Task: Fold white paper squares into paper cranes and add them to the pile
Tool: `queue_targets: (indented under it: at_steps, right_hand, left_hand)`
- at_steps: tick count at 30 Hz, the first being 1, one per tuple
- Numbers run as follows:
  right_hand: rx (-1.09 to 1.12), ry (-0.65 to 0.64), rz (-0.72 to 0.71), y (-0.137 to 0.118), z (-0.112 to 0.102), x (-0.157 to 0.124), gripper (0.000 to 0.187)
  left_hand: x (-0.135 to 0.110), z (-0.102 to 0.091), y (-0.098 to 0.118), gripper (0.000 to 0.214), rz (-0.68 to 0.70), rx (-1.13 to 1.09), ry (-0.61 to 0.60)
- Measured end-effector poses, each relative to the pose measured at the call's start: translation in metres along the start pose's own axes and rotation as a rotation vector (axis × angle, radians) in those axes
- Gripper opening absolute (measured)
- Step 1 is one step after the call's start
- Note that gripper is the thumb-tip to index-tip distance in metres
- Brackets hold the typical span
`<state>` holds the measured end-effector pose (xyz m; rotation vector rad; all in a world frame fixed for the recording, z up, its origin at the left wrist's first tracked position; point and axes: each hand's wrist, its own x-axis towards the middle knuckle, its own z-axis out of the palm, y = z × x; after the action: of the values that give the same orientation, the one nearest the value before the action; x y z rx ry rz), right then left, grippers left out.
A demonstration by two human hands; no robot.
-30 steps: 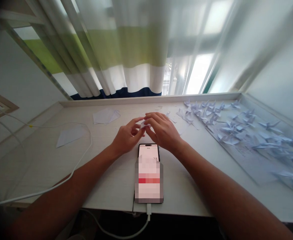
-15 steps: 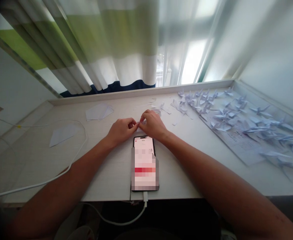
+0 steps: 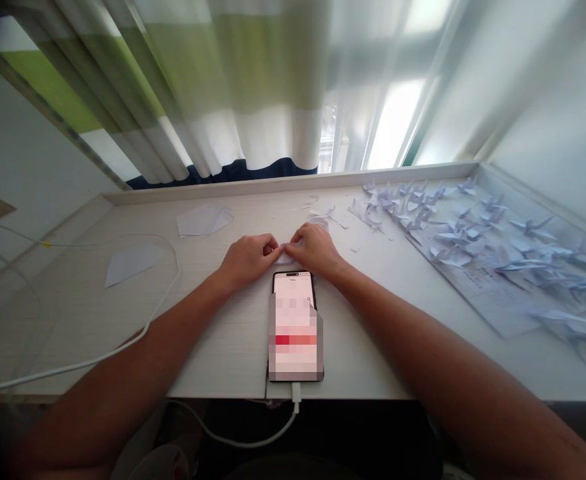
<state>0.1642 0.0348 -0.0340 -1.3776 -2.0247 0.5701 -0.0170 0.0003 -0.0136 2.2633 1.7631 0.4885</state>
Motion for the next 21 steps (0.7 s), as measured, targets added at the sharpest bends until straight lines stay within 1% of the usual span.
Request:
queue_targets:
  at_steps: [3,6,9,11,13,15,18,20,21]
  right_hand:
    - [-0.022,-0.024,-0.003,-0.001,0.000,0.000,0.014]
    - [-0.112,-0.027,0.021,-0.007,-0.001,-0.002,0.011]
    - [-0.213,0.012,0.032,-0.013,-0.003,-0.005,0.014]
    - [-0.234,0.051,0.019,-0.015,-0.005,-0.006,0.017]
    - [-0.184,0.071,0.025,-0.014,-0.006,-0.007,0.018]
    - [-0.078,0.091,0.041,-0.012,-0.007,-0.007,0.017]
    - [0.090,0.155,-0.007,-0.008,-0.009,-0.007,0.010]
    - [0.175,0.203,-0.074,-0.007,-0.011,-0.007,0.006]
    - [0.204,0.220,-0.110,-0.007,-0.011,-0.008,0.005]
  left_hand:
    - [-0.001,0.000,0.002,0.023,0.019,0.046,-0.018]
    - [-0.001,0.000,0.004,0.022,0.032,0.102,-0.020]
    - [-0.001,0.002,0.004,0.020,0.024,0.092,0.019]
    - [0.000,0.004,0.002,0.017,0.013,0.007,0.077]
    - [0.002,0.007,-0.001,0.013,0.007,-0.182,0.143]
    - [0.004,0.010,-0.003,0.018,-0.014,-0.489,0.177]
    - [0.006,0.014,-0.002,0.032,-0.136,-1.041,0.110]
    - [0.006,0.014,0.000,0.040,-0.191,-1.277,0.075]
    - [0.006,0.014,0.001,0.043,-0.206,-1.352,0.062]
